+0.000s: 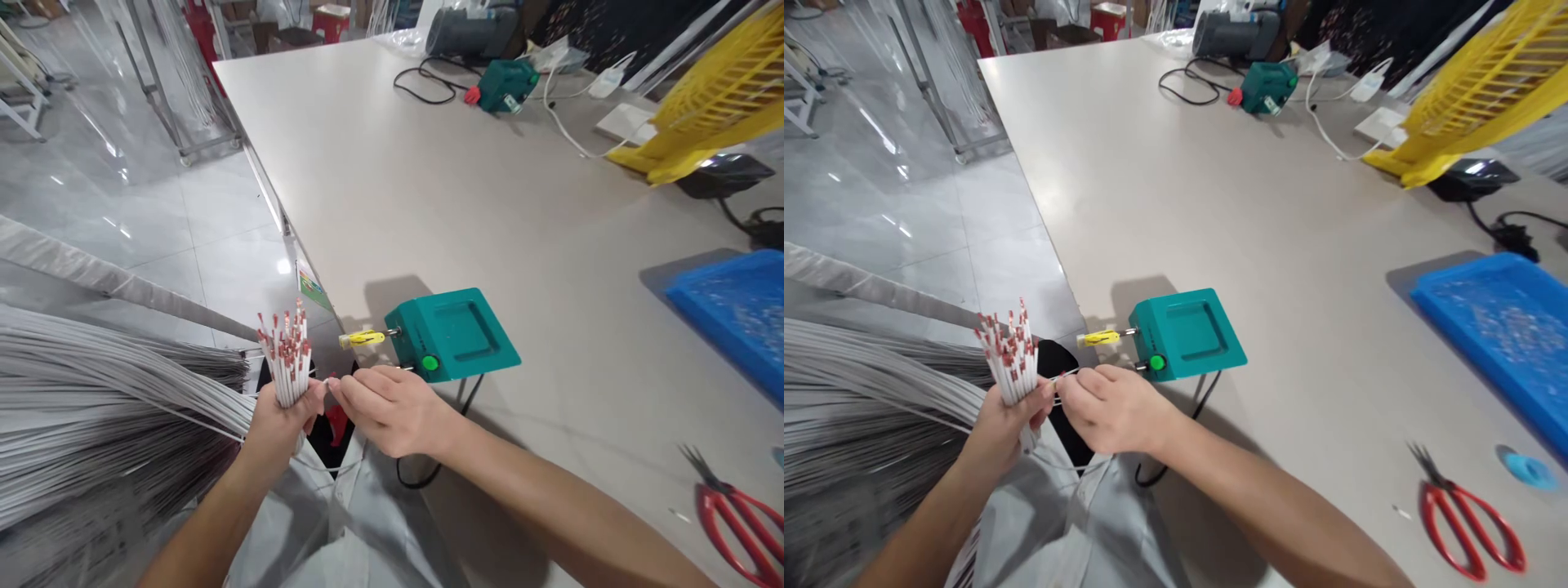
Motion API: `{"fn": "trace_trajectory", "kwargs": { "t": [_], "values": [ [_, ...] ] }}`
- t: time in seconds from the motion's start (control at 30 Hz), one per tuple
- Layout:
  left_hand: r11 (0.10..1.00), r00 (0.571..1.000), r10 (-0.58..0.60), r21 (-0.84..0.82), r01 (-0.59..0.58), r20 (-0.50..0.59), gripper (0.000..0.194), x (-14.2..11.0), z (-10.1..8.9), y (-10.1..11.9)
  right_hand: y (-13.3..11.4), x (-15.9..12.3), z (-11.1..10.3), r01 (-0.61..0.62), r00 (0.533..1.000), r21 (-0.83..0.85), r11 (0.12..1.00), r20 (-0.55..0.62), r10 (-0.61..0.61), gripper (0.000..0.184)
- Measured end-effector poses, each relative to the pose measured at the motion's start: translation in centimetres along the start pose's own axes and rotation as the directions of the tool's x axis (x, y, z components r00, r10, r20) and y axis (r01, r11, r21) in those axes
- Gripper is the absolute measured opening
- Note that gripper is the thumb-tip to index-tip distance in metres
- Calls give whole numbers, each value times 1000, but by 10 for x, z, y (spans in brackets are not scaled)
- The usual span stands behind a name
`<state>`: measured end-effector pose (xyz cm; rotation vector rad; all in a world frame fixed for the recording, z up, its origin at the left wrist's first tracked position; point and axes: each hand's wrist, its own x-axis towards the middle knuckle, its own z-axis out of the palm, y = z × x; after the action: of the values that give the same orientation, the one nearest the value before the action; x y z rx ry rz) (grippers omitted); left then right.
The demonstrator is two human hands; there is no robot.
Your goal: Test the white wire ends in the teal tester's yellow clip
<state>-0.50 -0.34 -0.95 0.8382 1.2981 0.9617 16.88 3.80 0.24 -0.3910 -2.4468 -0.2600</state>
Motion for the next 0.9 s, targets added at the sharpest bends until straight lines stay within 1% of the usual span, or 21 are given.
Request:
{"fn": "trace_trajectory", "kwargs": {
  "t": [0.03, 0.07, 0.1, 0.13, 0.17, 0.2, 0.23, 0.27, 0.3, 0.33, 0.43, 0.5, 0.57, 0.6, 0.63, 0.7, 0.73, 0.77, 0.8, 0.87, 0.9],
  "values": [
    [1000, 1000, 14, -5, -15, -25, 27, 0, -1, 0, 0, -2, 1, -18, 999, 0, 1000, -31, 18, 11],
    [1000, 999, 23, 5, -22, -50, 26, 0, -1, 1, 0, -4, 2, -68, 996, 20, 997, -47, 69, 11],
    [999, 997, 25, 29, -23, -68, 24, -1, -1, 2, 0, -4, 1, -155, 986, 66, 986, -51, 158, 12],
    [998, 997, 25, 62, -20, -80, 23, -1, -1, 4, 1, -3, -1, -268, 960, 138, 954, -39, 276, 12],
    [995, 996, 23, 99, -15, -83, 22, -2, -1, 6, 1, 0, -4, -391, 916, 228, 892, -3, 402, 12],
    [991, 996, 22, 131, -12, -81, 22, -2, 0, 8, 2, 3, -7, -501, 857, 322, 803, 55, 512, 12],
    [988, 997, 19, 155, -8, -75, 22, -3, 2, 10, 4, 7, -10, -576, 805, 405, 710, 127, 580, 13],
    [985, 998, 15, 170, -3, -67, 22, -3, 3, 12, 5, 11, -13, -619, 769, 464, 633, 197, 608, 13],
    [984, 999, 8, 179, 1, -53, 21, -3, 4, 13, 7, 15, -16, -638, 755, 499, 586, 256, 603, 14],
    [984, 999, 8, 181, 0, -42, 21, -4, 5, 14, 9, 19, -18, -641, 758, 521, 563, 313, 572, 14],
    [987, 1000, 20, 158, -23, 22, 18, -5, 3, 12, 17, 26, -22, -605, 795, 569, 556, 460, 395, 15],
    [991, 996, 23, 128, -34, 84, 15, -6, -2, 9, 21, 27, -22, -580, 809, 622, 526, 513, 286, 14],
    [994, 989, 38, 93, -51, 140, 13, -8, -10, 5, 22, 27, -20, -575, 816, 682, 451, 516, 261, 13],
    [995, 986, 64, 69, -75, 156, 12, -8, -13, 3, 21, 27, -17, -580, 815, 719, 383, 511, 274, 11],
    [994, 980, 91, 42, -100, 176, 11, -9, -16, 1, 19, 27, -14, -583, 808, 761, 286, 505, 303, 9],
    [989, 968, 144, -40, -139, 204, 11, -8, -20, -1, 10, 28, -5, -552, 767, 834, 12, 502, 400, 4],
    [985, 964, 160, -96, -143, 212, 12, -8, -20, -2, 5, 28, 1, -502, 729, 852, -147, 509, 458, 2],
    [977, 962, 175, -162, -142, 208, 13, -8, -19, -2, -1, 29, 6, -438, 680, 852, -288, 523, 514, 1],
    [964, 963, 184, -228, -137, 197, 16, -7, -18, -2, -7, 30, 11, -380, 628, 832, -404, 553, 548, 3],
    [937, 971, 184, -325, -125, 155, 20, -7, -14, -3, -18, 33, 19, -281, 534, 765, -580, 626, 568, 5],
    [928, 975, 177, -352, -119, 135, 21, -7, -11, -3, -23, 34, 22, -236, 499, 731, -640, 656, 566, 6]
  ]
}}
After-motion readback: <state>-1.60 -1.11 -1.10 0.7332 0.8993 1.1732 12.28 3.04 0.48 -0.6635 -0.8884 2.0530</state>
